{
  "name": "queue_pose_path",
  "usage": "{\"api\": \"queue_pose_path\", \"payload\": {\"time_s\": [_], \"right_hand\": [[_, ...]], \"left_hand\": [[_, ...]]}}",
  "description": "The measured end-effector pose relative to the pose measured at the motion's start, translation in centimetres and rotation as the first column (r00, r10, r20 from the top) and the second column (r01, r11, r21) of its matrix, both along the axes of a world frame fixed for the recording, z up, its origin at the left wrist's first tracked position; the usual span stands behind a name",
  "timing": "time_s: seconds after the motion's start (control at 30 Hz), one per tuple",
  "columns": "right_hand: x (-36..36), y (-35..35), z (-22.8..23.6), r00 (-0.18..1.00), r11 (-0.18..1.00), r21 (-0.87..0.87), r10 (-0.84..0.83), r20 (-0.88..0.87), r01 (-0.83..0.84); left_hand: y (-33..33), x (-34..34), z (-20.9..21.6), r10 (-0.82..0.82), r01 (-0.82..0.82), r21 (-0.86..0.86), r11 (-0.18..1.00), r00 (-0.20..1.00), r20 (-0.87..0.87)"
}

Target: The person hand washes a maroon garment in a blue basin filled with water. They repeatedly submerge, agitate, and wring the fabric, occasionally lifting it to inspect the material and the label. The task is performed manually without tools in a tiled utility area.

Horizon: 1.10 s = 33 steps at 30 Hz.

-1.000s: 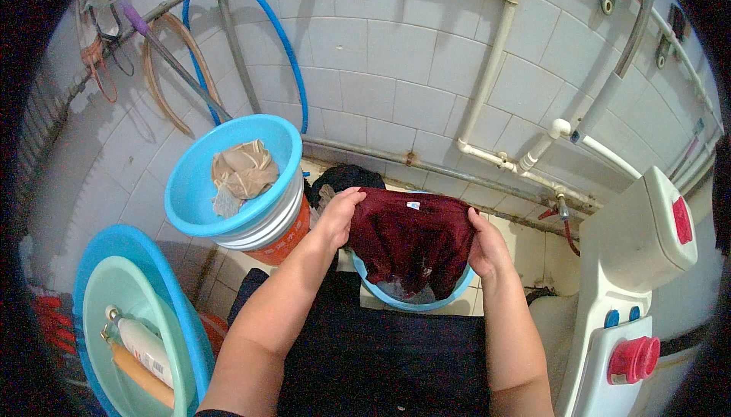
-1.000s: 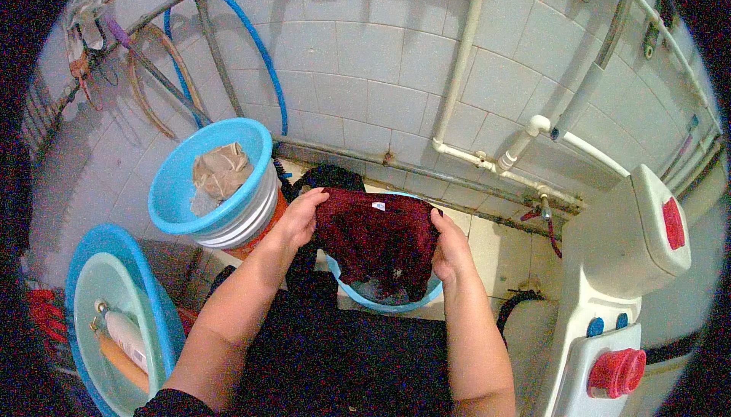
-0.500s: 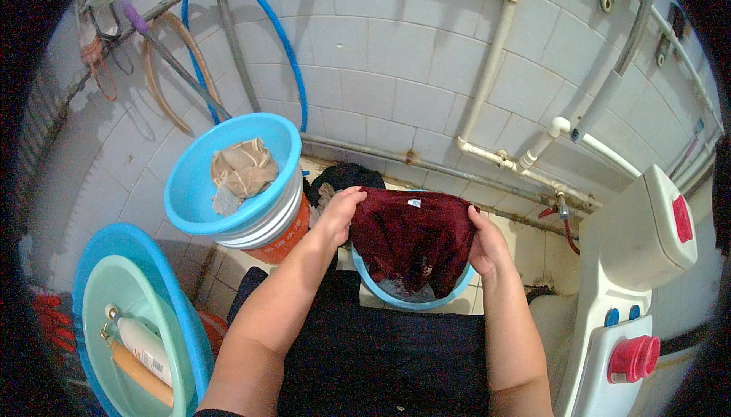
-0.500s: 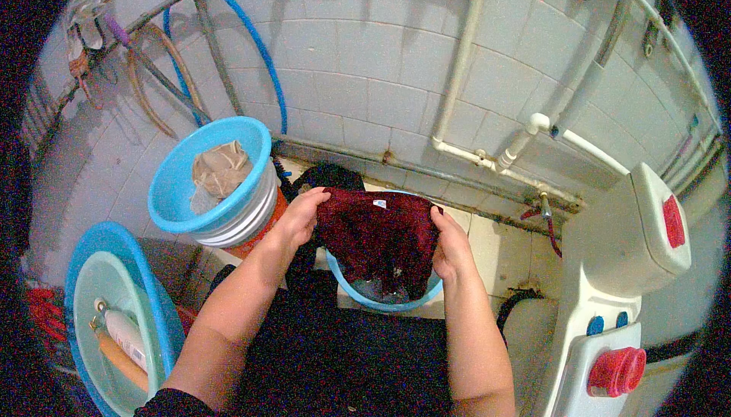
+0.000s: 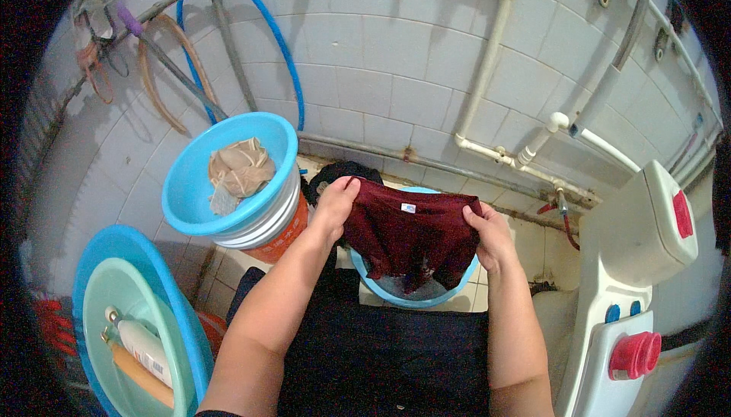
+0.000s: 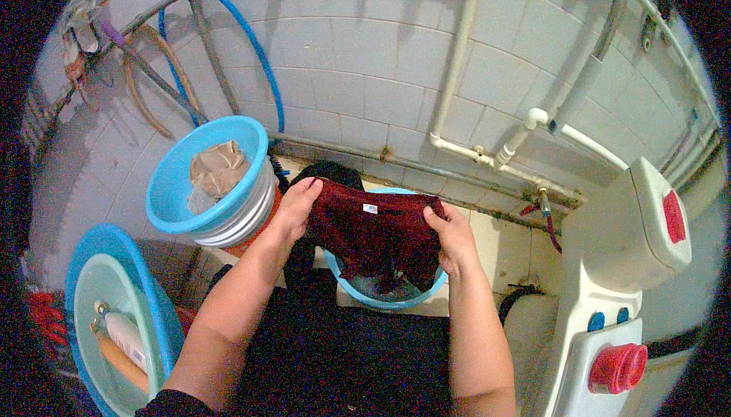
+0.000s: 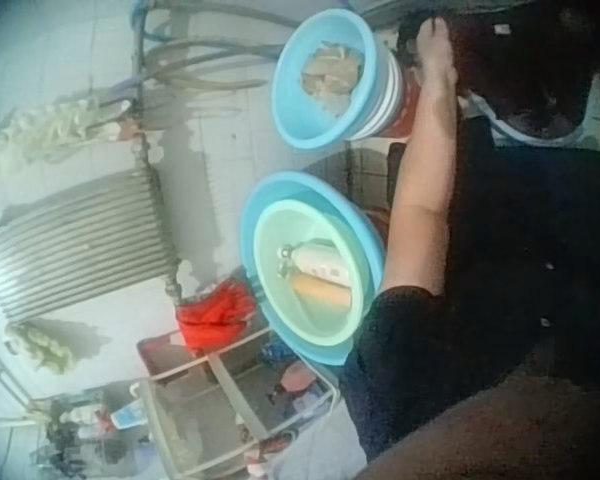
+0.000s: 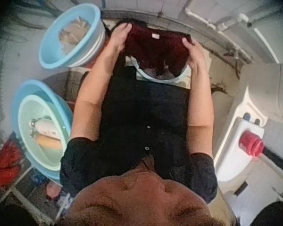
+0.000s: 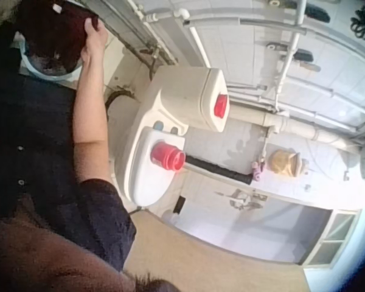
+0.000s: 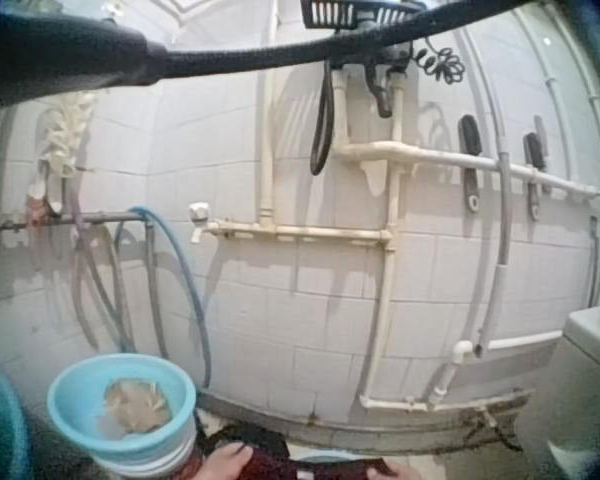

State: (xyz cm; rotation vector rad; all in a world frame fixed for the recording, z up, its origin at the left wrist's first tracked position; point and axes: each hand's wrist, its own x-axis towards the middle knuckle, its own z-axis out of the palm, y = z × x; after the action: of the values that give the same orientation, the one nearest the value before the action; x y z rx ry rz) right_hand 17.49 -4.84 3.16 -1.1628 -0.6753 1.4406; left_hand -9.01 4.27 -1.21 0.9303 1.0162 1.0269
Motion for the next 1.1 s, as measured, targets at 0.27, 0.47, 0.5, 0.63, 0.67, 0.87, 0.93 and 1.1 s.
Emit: {"api": "queue_pose_path", "payload": {"time_s": [0.27,0.47,0.5,0.63,0.67,0.87,0.93,1.1], "right_hand": [[0.4,0.0,-0.2,1.000,1.000,-0.023,-0.018,0.016,0.019],[0.3,-0.2,0.2,0.999,0.999,-0.025,0.024,-0.024,-0.025],[0.4,-0.1,0.0,0.999,0.999,-0.019,0.030,-0.031,-0.031],[0.4,0.0,-0.5,0.999,0.999,-0.033,0.015,-0.040,-0.016],[0.3,0.0,-0.5,0.999,0.999,-0.028,0.018,-0.047,-0.019],[0.1,0.1,-0.8,0.999,0.999,-0.042,0.005,-0.051,-0.007],[-0.1,0.0,-0.6,0.998,0.998,-0.057,0.008,-0.060,-0.011],[-0.2,-0.4,-0.4,0.997,0.999,-0.046,-0.018,-0.082,0.014]], "left_hand": [[0.3,0.3,-1.0,-0.014,0.014,-0.024,1.000,0.999,0.029],[0.5,0.2,-1.4,0.023,-0.021,-0.071,0.997,0.999,0.034],[0.7,0.1,-1.6,0.022,-0.020,-0.072,0.997,0.999,0.028],[0.6,0.0,-1.5,-0.007,0.008,-0.083,0.996,1.000,0.021],[0.5,0.0,-1.2,-0.003,0.005,-0.085,0.996,1.000,0.026],[0.5,-0.1,-1.8,-0.020,0.021,-0.067,0.998,1.000,0.007],[0.7,-0.3,-2.3,-0.037,0.039,-0.070,0.997,0.999,0.033],[-0.6,0.4,-0.5,-0.050,0.059,-0.108,0.992,0.995,0.081]]}}
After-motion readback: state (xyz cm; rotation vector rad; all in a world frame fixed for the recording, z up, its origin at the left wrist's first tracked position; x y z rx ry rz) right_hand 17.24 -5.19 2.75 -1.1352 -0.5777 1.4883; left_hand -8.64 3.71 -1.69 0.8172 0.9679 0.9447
